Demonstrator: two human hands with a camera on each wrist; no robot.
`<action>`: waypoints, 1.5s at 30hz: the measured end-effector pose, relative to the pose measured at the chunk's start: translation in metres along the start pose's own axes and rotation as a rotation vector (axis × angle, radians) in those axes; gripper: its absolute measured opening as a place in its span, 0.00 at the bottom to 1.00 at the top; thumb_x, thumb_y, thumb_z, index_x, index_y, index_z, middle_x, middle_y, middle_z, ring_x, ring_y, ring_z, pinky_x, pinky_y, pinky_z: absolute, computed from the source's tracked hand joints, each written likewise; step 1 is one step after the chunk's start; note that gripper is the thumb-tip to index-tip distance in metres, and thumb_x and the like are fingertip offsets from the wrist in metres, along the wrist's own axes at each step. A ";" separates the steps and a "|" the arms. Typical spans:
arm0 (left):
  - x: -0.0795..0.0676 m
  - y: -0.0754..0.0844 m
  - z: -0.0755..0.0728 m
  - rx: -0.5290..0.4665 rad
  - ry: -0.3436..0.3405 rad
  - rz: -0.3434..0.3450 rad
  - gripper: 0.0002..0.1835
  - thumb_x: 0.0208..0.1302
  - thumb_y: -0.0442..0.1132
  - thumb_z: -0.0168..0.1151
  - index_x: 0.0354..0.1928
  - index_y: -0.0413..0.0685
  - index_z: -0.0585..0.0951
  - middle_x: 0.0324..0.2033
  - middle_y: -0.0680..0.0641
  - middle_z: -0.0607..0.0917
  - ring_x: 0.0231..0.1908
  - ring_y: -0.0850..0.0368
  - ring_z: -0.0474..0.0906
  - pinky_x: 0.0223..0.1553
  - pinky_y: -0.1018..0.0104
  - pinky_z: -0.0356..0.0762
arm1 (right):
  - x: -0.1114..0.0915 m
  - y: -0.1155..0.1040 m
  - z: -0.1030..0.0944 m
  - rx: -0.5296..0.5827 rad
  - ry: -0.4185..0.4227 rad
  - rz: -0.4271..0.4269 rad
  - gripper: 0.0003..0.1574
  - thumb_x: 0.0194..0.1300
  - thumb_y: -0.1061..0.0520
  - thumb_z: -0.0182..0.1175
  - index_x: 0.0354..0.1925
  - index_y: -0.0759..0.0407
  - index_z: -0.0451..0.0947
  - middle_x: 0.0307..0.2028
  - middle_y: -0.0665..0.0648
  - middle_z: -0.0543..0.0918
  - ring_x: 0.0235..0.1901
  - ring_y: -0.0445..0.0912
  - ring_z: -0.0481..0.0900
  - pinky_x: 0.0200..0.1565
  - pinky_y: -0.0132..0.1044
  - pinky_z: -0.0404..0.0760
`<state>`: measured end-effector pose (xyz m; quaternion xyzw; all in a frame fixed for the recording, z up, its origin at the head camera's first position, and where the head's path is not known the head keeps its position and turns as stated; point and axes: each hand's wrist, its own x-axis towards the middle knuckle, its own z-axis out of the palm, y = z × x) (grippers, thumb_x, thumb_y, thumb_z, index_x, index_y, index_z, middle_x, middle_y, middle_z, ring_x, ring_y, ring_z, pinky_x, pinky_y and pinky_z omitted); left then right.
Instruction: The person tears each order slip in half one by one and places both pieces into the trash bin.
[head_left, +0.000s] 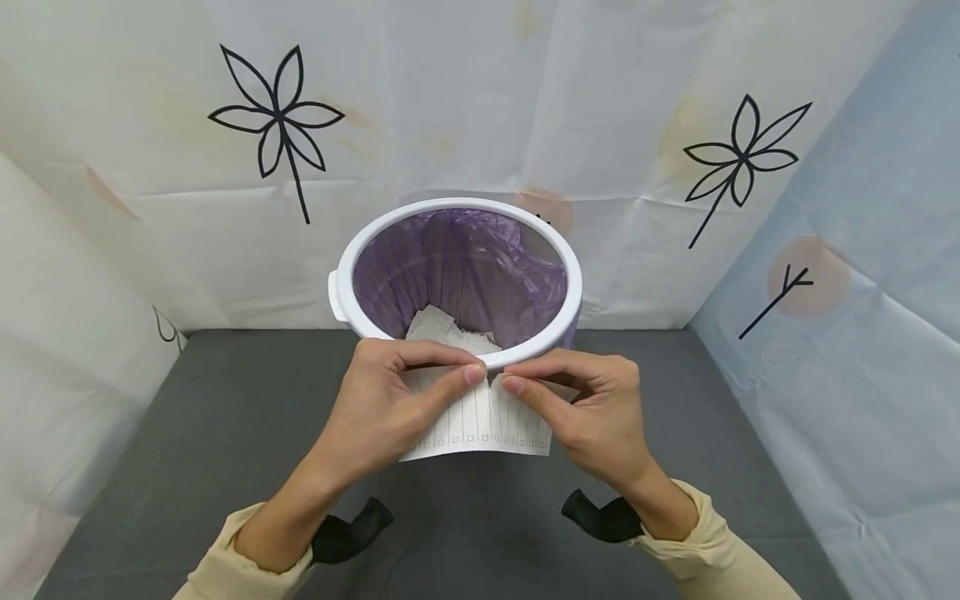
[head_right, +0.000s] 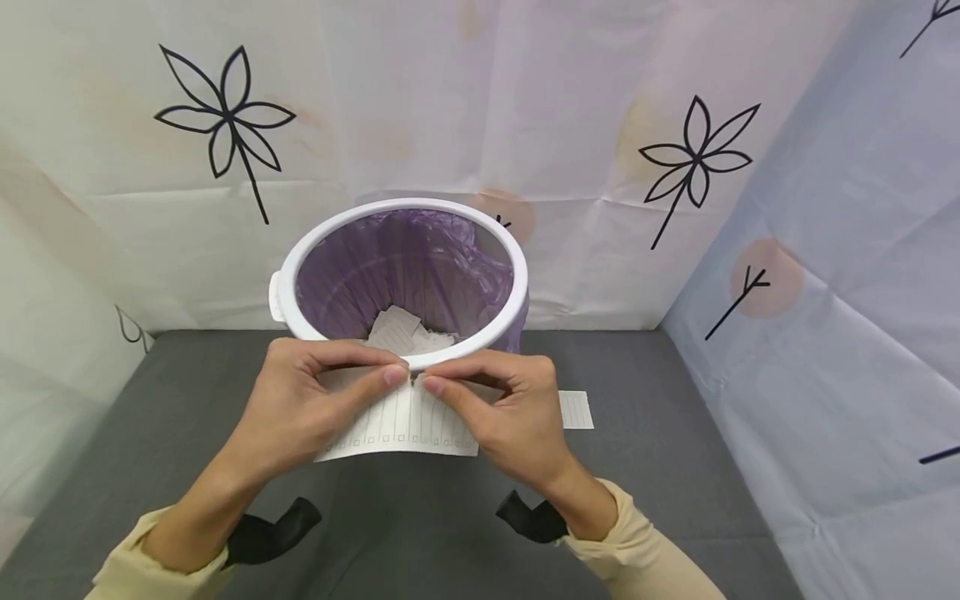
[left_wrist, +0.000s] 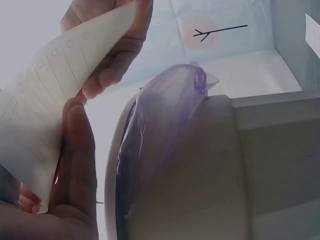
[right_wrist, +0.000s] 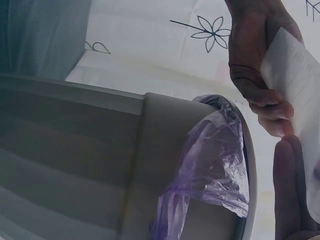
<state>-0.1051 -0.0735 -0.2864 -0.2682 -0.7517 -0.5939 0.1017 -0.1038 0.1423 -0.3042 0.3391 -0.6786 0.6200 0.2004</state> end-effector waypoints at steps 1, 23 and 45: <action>0.000 0.000 0.000 0.006 0.012 0.016 0.03 0.60 0.32 0.74 0.36 0.44 0.91 0.31 0.55 0.90 0.30 0.59 0.86 0.31 0.68 0.81 | 0.000 0.000 0.000 0.005 0.010 -0.006 0.05 0.61 0.68 0.71 0.35 0.72 0.86 0.31 0.63 0.89 0.35 0.45 0.88 0.39 0.38 0.87; 0.003 -0.002 -0.012 0.009 0.190 0.110 0.05 0.55 0.26 0.75 0.35 0.38 0.91 0.30 0.49 0.90 0.28 0.58 0.86 0.27 0.71 0.80 | 0.005 -0.008 -0.011 0.040 0.180 -0.097 0.07 0.58 0.71 0.73 0.34 0.76 0.85 0.32 0.60 0.89 0.29 0.43 0.87 0.34 0.30 0.84; 0.027 0.020 -0.046 0.028 0.268 0.027 0.06 0.59 0.28 0.74 0.38 0.36 0.90 0.33 0.50 0.91 0.32 0.55 0.88 0.32 0.68 0.84 | 0.029 -0.020 -0.033 -0.023 0.216 -0.048 0.08 0.57 0.73 0.72 0.37 0.74 0.86 0.35 0.62 0.89 0.37 0.48 0.89 0.40 0.33 0.86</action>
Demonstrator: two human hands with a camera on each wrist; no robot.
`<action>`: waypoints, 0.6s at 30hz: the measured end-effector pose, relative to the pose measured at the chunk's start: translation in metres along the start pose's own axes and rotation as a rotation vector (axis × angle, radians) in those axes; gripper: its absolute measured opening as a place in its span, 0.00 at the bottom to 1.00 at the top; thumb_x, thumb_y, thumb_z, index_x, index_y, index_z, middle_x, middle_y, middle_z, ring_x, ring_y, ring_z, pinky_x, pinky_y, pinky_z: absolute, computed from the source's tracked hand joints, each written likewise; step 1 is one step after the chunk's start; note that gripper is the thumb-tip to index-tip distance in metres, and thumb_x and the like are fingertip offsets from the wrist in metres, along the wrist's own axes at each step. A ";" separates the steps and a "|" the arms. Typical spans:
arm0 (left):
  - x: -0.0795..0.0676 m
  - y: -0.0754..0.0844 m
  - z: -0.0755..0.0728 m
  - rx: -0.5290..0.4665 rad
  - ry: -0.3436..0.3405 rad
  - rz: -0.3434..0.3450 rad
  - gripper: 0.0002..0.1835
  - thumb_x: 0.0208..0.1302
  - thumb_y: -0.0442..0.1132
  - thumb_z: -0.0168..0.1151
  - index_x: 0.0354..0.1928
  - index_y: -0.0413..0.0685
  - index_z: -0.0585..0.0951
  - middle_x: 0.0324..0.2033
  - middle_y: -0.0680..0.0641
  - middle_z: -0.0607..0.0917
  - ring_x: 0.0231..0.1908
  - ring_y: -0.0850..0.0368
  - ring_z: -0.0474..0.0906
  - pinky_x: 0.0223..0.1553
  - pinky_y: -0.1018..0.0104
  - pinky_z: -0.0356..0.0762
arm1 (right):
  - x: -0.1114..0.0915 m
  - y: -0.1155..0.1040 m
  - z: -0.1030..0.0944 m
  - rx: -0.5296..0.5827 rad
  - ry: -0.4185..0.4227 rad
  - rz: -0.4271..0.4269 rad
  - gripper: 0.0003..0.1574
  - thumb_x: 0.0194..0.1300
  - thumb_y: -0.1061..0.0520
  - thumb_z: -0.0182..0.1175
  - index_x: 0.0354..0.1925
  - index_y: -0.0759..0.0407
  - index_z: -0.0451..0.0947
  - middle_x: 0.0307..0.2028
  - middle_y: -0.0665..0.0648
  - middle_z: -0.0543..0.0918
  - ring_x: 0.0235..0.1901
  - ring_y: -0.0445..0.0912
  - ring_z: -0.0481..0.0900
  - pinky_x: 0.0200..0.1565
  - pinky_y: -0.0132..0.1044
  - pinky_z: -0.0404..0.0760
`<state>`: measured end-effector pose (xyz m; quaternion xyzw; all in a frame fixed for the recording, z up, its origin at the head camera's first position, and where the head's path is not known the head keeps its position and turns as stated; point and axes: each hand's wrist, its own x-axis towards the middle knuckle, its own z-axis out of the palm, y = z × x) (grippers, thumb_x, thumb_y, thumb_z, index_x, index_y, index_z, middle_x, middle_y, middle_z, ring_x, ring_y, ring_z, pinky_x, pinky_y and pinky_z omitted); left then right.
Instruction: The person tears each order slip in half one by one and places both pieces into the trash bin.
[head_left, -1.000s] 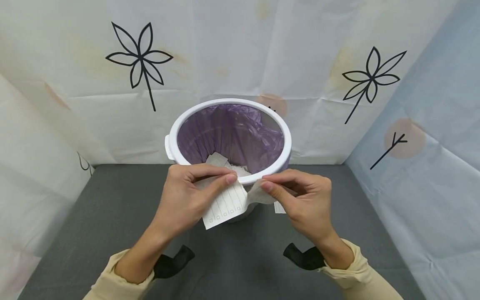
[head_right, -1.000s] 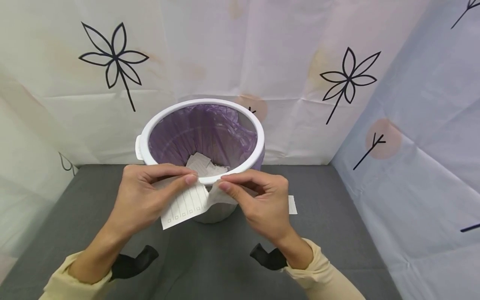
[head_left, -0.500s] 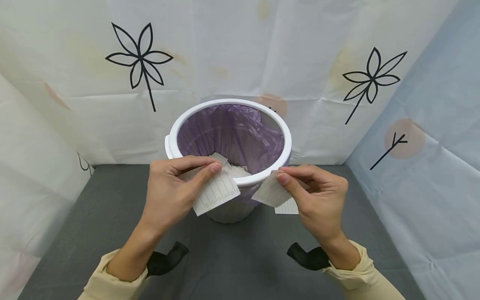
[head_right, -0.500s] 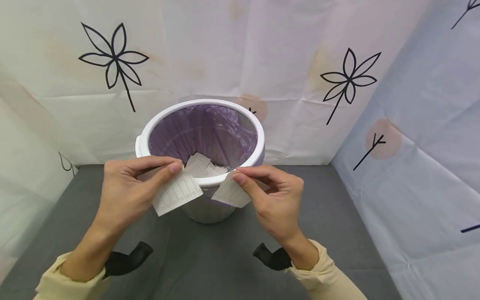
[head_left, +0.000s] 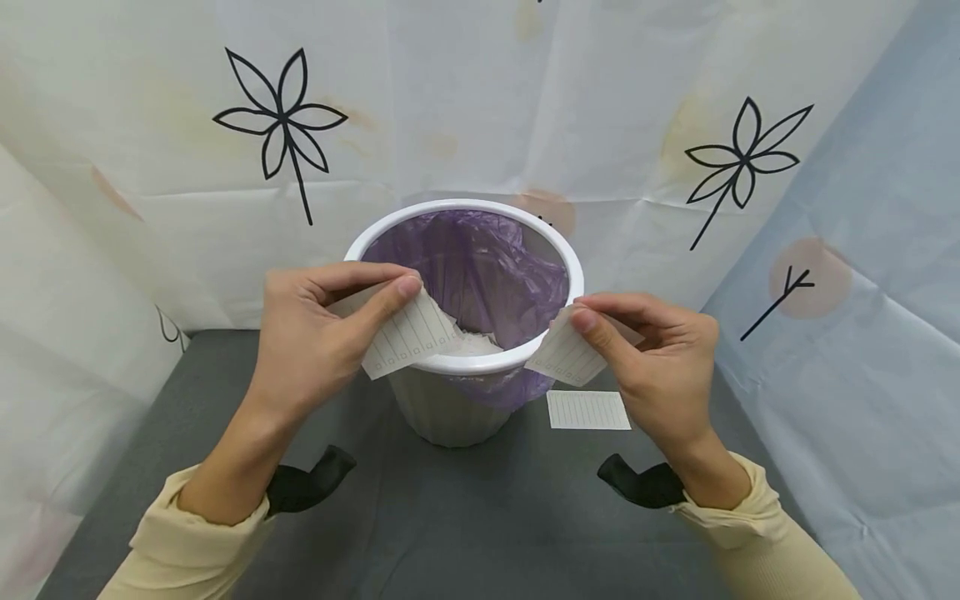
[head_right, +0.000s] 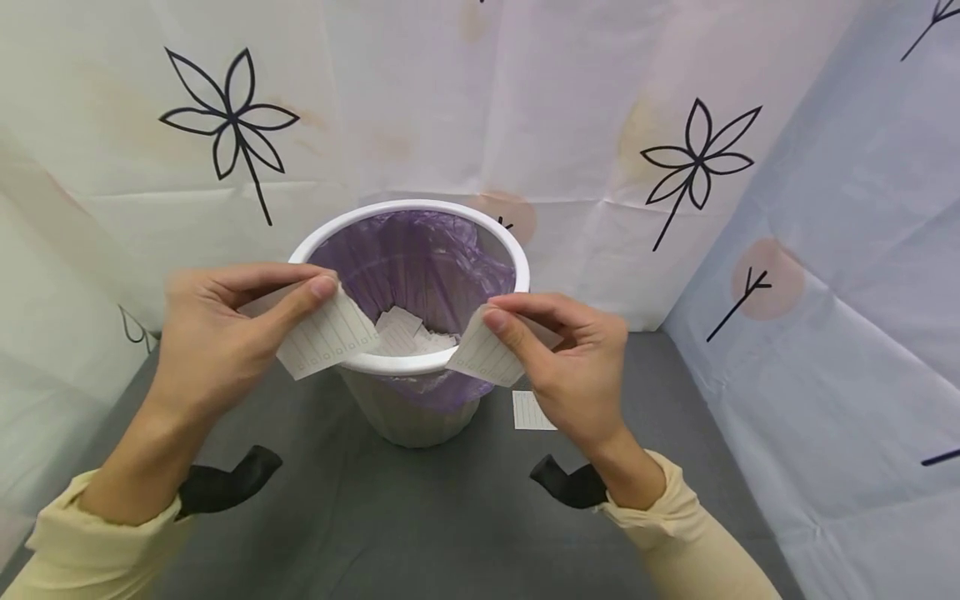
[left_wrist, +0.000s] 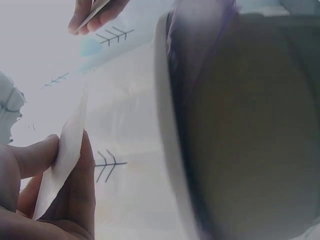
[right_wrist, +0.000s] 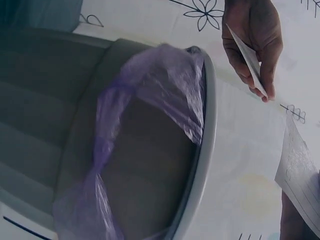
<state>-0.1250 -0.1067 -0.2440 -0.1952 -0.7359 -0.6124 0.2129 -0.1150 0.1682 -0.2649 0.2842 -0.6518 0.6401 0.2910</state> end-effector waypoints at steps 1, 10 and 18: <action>0.003 0.002 -0.001 0.007 -0.001 0.002 0.06 0.59 0.29 0.74 0.38 0.36 0.90 0.33 0.50 0.91 0.33 0.55 0.87 0.32 0.68 0.84 | 0.003 -0.001 -0.001 -0.010 -0.004 0.002 0.08 0.56 0.74 0.71 0.37 0.74 0.86 0.35 0.62 0.89 0.37 0.48 0.89 0.40 0.33 0.85; 0.029 0.011 -0.011 0.106 0.004 0.011 0.09 0.62 0.35 0.73 0.41 0.35 0.89 0.34 0.47 0.90 0.36 0.56 0.86 0.34 0.70 0.84 | 0.033 0.001 -0.009 -0.127 -0.020 0.000 0.07 0.59 0.70 0.72 0.37 0.72 0.87 0.34 0.60 0.89 0.35 0.45 0.88 0.36 0.30 0.84; 0.056 0.015 -0.010 0.159 -0.032 -0.010 0.10 0.63 0.39 0.73 0.40 0.39 0.90 0.35 0.47 0.90 0.38 0.55 0.84 0.37 0.70 0.83 | 0.066 0.000 -0.007 -0.171 -0.061 0.058 0.07 0.60 0.68 0.72 0.39 0.70 0.88 0.36 0.60 0.89 0.34 0.46 0.87 0.36 0.29 0.84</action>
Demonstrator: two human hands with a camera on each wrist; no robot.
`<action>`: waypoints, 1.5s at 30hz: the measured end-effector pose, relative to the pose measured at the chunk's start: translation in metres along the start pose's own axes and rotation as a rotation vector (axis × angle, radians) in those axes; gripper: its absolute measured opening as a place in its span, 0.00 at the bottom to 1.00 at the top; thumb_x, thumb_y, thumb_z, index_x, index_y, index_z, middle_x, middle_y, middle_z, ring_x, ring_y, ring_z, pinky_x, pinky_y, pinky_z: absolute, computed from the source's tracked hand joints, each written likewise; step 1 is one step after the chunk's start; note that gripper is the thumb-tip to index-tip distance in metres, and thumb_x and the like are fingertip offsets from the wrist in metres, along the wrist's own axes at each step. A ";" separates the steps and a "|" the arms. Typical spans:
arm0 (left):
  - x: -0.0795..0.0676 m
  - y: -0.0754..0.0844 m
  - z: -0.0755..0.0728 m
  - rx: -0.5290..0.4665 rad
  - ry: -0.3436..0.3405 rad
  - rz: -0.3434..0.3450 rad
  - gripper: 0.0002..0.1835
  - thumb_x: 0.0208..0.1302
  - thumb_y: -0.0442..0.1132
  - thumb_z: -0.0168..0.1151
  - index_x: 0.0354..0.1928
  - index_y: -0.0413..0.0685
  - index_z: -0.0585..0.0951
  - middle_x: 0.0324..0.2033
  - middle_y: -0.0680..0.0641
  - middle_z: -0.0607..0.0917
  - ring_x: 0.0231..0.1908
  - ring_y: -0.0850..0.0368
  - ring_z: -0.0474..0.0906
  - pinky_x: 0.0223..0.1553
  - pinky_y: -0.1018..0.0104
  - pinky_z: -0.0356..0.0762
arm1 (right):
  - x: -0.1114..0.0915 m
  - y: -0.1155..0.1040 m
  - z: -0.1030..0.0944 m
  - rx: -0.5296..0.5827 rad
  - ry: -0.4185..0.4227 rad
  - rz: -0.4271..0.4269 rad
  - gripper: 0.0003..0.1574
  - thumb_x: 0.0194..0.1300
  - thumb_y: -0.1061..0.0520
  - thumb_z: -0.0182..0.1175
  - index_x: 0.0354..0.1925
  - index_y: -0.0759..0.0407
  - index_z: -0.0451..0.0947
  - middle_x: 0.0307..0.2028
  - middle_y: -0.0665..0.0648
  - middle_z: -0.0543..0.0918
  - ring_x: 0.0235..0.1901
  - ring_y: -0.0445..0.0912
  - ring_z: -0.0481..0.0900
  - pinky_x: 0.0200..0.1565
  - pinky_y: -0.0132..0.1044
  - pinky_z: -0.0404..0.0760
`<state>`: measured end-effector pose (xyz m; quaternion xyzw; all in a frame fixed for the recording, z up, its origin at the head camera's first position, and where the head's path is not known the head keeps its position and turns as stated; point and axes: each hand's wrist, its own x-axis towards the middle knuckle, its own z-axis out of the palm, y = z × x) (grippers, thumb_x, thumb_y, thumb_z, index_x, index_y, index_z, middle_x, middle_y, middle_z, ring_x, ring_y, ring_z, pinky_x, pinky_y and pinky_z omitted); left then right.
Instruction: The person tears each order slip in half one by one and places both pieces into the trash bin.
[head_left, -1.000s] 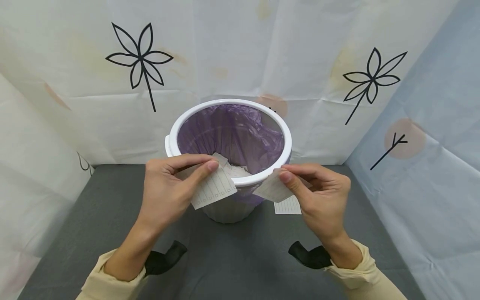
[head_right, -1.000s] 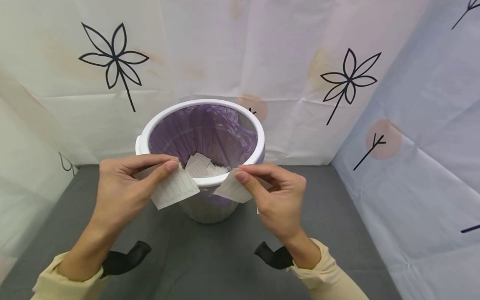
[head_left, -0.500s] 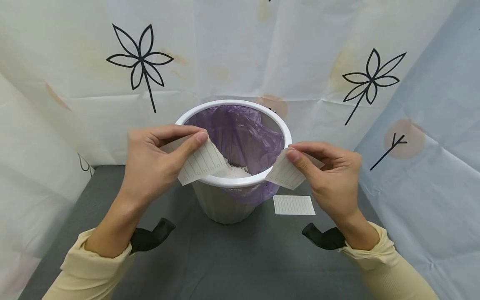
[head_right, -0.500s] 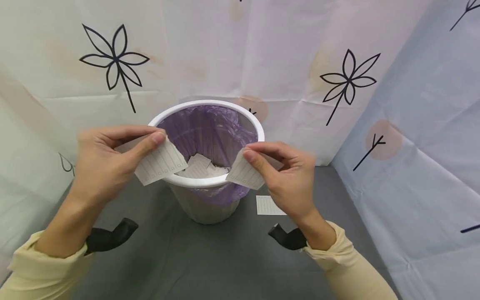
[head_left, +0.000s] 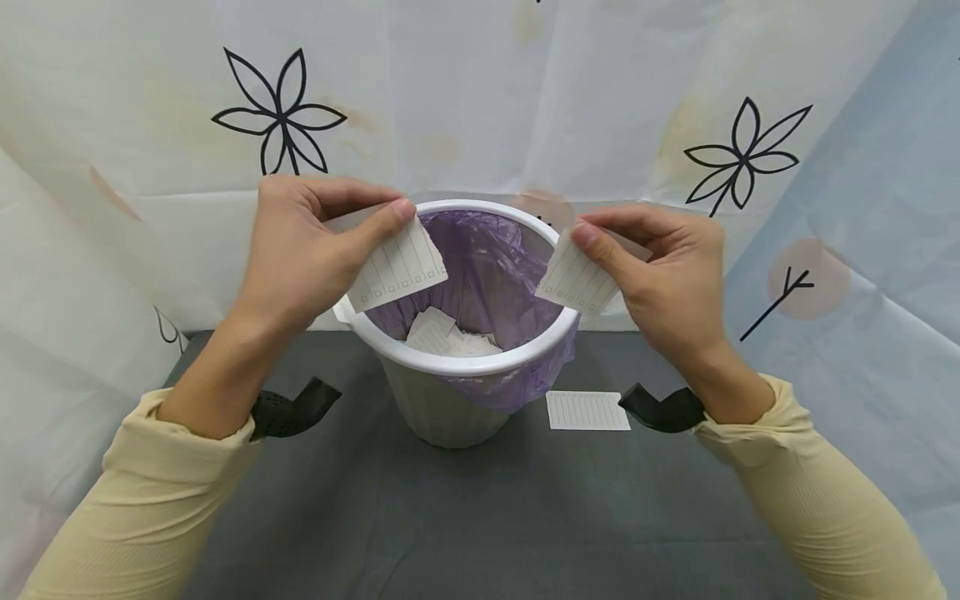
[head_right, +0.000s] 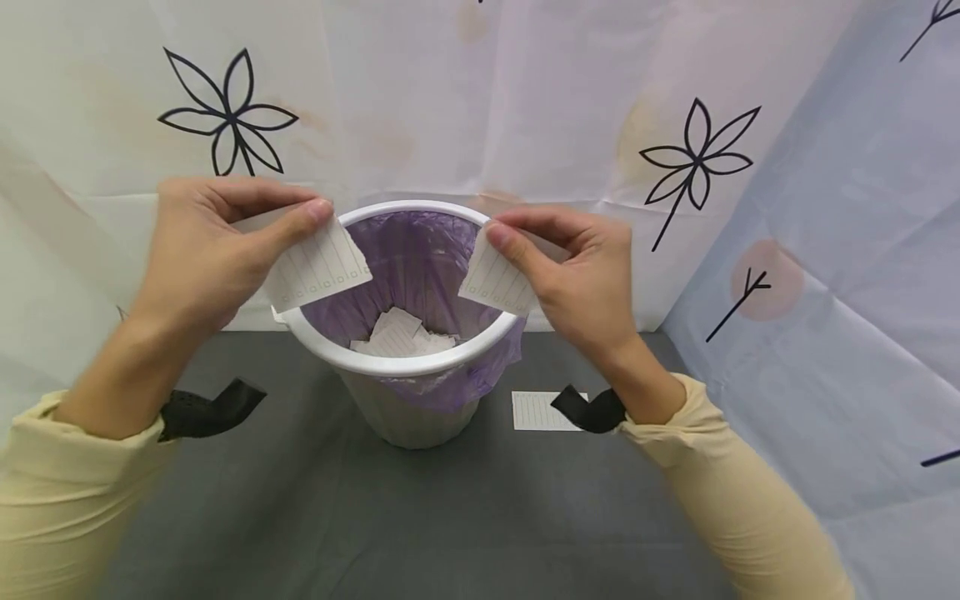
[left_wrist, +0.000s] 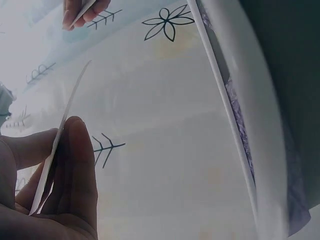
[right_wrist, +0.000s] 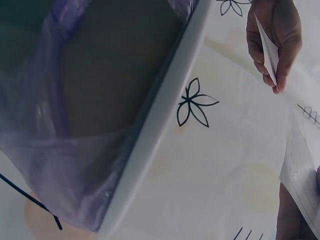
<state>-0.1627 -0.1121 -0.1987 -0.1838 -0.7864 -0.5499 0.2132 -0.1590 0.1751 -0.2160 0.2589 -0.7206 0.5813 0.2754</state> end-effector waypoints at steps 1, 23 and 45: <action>0.003 0.001 0.000 0.003 -0.008 -0.010 0.10 0.63 0.39 0.73 0.40 0.39 0.90 0.35 0.47 0.90 0.38 0.55 0.84 0.37 0.70 0.83 | 0.004 -0.001 0.001 -0.006 -0.006 0.008 0.07 0.61 0.68 0.72 0.40 0.70 0.88 0.36 0.59 0.89 0.35 0.46 0.87 0.37 0.29 0.84; 0.069 0.000 0.011 -0.024 -0.105 -0.168 0.09 0.64 0.39 0.72 0.42 0.41 0.90 0.45 0.46 0.88 0.49 0.56 0.80 0.44 0.65 0.79 | 0.084 0.018 0.035 -0.016 -0.094 0.123 0.06 0.61 0.66 0.73 0.37 0.68 0.89 0.34 0.57 0.89 0.38 0.47 0.86 0.41 0.32 0.84; 0.086 -0.029 0.029 0.016 -0.196 -0.280 0.11 0.65 0.36 0.70 0.47 0.40 0.88 0.42 0.46 0.88 0.43 0.57 0.80 0.44 0.66 0.75 | 0.099 0.041 0.058 -0.055 -0.231 0.323 0.09 0.62 0.68 0.70 0.43 0.69 0.86 0.41 0.60 0.89 0.38 0.48 0.87 0.40 0.34 0.85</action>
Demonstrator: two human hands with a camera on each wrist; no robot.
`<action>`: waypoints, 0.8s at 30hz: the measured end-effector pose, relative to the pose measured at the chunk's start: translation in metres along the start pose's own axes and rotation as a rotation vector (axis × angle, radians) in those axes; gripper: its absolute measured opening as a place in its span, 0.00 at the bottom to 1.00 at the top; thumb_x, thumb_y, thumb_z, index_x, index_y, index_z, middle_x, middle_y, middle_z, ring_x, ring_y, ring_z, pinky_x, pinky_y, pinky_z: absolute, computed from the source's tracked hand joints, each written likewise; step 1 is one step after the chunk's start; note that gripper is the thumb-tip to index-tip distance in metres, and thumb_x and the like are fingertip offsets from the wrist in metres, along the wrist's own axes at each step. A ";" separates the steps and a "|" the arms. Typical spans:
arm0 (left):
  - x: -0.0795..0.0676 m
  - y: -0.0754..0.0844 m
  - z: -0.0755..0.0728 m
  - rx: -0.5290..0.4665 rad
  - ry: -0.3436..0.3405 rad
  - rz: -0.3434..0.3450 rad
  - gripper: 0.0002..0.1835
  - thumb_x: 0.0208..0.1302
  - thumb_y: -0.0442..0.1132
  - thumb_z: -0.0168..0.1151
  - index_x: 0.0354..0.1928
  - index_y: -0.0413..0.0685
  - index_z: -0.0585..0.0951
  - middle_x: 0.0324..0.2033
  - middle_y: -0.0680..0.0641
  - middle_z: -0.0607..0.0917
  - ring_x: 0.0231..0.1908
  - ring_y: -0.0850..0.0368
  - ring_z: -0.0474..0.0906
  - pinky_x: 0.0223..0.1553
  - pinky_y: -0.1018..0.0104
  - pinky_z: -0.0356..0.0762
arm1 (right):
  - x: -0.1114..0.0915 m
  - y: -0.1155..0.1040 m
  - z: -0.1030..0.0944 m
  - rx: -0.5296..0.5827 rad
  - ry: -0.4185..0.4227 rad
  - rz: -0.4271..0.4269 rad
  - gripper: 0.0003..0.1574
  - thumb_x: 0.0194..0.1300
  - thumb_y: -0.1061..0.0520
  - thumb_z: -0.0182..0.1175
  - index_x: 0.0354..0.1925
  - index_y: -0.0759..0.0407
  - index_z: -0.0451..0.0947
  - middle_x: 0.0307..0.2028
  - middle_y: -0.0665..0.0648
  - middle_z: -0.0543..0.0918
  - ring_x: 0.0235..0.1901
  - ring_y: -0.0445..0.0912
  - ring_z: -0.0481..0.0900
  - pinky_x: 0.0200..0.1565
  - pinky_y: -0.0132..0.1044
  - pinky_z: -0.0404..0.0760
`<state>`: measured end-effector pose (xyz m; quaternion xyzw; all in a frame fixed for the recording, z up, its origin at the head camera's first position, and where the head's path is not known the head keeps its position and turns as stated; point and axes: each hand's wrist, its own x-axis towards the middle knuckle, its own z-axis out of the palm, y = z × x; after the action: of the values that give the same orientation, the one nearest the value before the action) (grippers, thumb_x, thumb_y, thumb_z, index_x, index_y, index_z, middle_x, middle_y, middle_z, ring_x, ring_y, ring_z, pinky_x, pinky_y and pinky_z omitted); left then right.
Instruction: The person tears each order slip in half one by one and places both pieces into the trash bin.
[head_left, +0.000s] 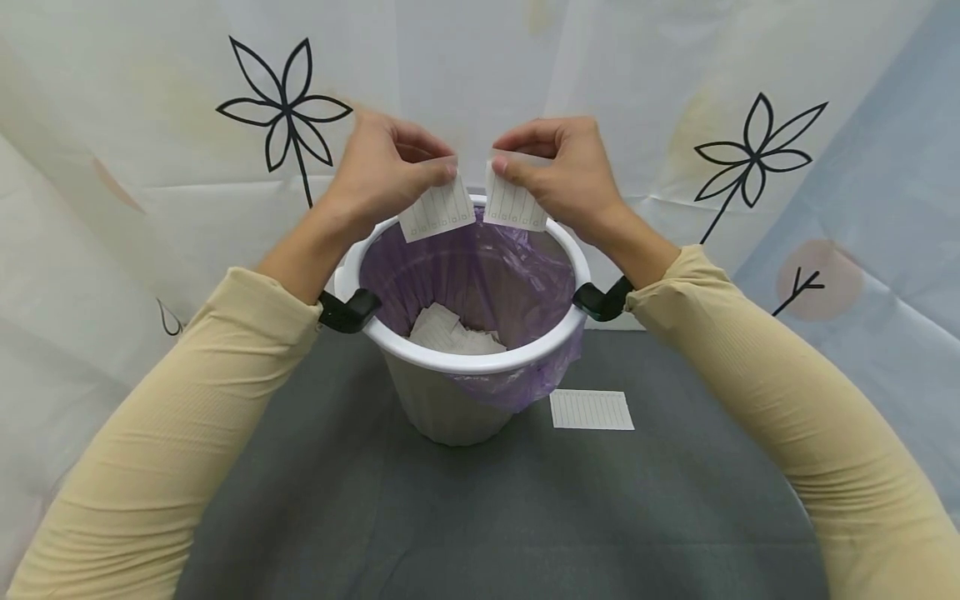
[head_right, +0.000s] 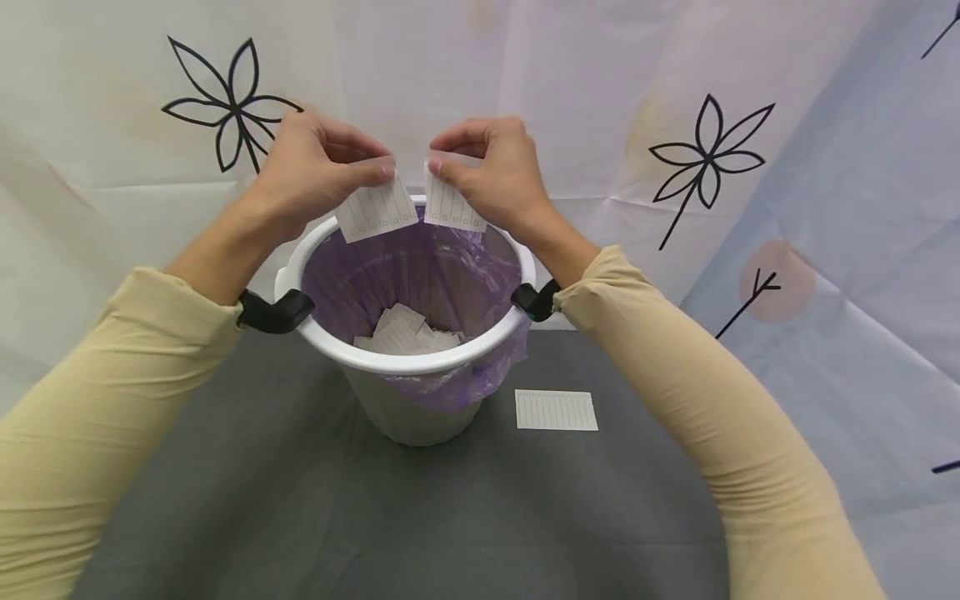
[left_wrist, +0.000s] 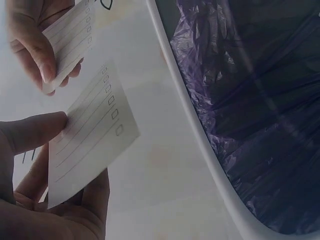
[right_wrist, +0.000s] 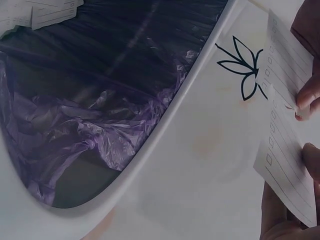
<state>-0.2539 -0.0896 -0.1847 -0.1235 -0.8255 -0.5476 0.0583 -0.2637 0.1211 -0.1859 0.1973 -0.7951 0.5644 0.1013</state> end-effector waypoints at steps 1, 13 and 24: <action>0.000 0.000 0.000 0.000 -0.005 -0.006 0.11 0.65 0.36 0.70 0.47 0.40 0.88 0.42 0.46 0.88 0.44 0.57 0.79 0.44 0.66 0.75 | 0.000 0.000 0.000 -0.010 -0.004 0.003 0.09 0.62 0.69 0.70 0.43 0.69 0.86 0.40 0.60 0.89 0.38 0.48 0.87 0.41 0.35 0.85; -0.002 -0.004 -0.001 0.030 -0.045 -0.028 0.12 0.65 0.36 0.70 0.48 0.39 0.87 0.41 0.47 0.87 0.43 0.56 0.77 0.42 0.66 0.75 | 0.000 0.003 -0.002 -0.090 -0.054 -0.004 0.08 0.63 0.68 0.70 0.41 0.70 0.85 0.35 0.58 0.88 0.35 0.47 0.86 0.40 0.33 0.82; -0.002 -0.002 -0.002 0.021 -0.096 -0.029 0.13 0.65 0.34 0.69 0.50 0.39 0.86 0.45 0.45 0.87 0.42 0.52 0.85 0.48 0.63 0.80 | -0.003 -0.002 -0.005 -0.010 -0.105 0.029 0.10 0.61 0.70 0.69 0.43 0.72 0.83 0.34 0.60 0.88 0.34 0.50 0.88 0.44 0.39 0.85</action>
<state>-0.2527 -0.0924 -0.1864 -0.1369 -0.8347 -0.5332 0.0121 -0.2602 0.1260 -0.1838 0.2145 -0.8050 0.5507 0.0521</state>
